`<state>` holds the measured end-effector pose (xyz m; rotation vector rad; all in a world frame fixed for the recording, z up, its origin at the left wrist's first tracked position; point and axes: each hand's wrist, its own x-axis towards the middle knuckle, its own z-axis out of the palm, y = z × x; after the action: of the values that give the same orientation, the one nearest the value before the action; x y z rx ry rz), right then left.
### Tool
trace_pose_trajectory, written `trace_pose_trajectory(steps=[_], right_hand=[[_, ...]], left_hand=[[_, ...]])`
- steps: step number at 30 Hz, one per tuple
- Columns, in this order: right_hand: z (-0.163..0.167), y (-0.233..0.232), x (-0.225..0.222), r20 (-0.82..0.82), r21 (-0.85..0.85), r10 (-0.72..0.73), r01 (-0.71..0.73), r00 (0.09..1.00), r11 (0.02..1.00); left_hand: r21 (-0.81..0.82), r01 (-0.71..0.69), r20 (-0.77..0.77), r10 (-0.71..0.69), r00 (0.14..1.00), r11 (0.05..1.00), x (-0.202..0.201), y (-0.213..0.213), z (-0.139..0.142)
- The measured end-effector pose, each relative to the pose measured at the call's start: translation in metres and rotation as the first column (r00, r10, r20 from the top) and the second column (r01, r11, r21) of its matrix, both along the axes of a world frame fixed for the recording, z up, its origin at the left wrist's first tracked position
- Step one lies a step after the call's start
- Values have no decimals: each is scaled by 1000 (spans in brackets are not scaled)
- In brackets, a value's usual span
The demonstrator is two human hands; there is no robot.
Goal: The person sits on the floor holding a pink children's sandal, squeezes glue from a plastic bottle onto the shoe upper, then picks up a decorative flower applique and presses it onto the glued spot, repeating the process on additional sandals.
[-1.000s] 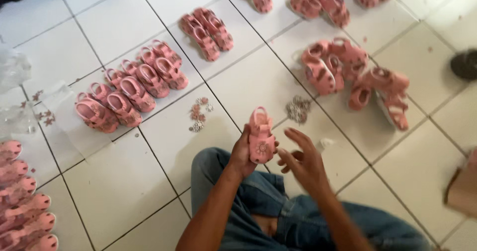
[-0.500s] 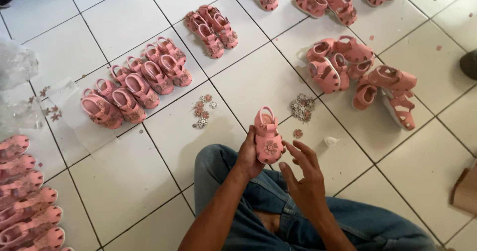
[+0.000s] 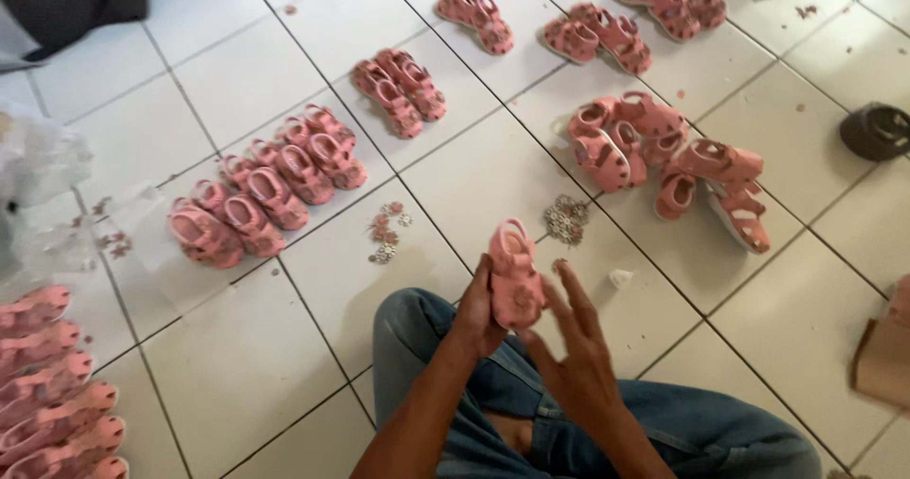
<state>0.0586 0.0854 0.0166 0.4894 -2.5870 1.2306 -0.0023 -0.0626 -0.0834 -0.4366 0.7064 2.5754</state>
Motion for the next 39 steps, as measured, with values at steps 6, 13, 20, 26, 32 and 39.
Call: trace_pose_trajectory(steps=[6, 13, 20, 26, 32, 39], right_hand=[[12, 1, -1, -110, 57, -58, 65, 992, 996], [14, 14, -3, 8, -201, -41, 42, 999, 979], [14, 28, -22, 73, -130, 114, -104, 991, 986], [-49, 61, -10, 66, -20, -133, 135, 989, 991], [-132, 134, -36, 505, 258, -469, 393, 725, 883], [-170, 143, -94, 347, 185, -547, 516, 762, 836]], left_hand=[[129, 77, -106, -63, 992, 989, 27, -1, 10], [83, 208, -147, -194, 970, 975, 45, -6, 19], [31, 277, -97, -273, 957, 960, 37, 8, 0], [68, 63, -43, -60, 997, 996, 12, 4, -23], [1, -11, -115, 11, 993, 1000, -46, 6, -19], [40, -21, -121, 26, 992, 999, -94, 37, -11]])
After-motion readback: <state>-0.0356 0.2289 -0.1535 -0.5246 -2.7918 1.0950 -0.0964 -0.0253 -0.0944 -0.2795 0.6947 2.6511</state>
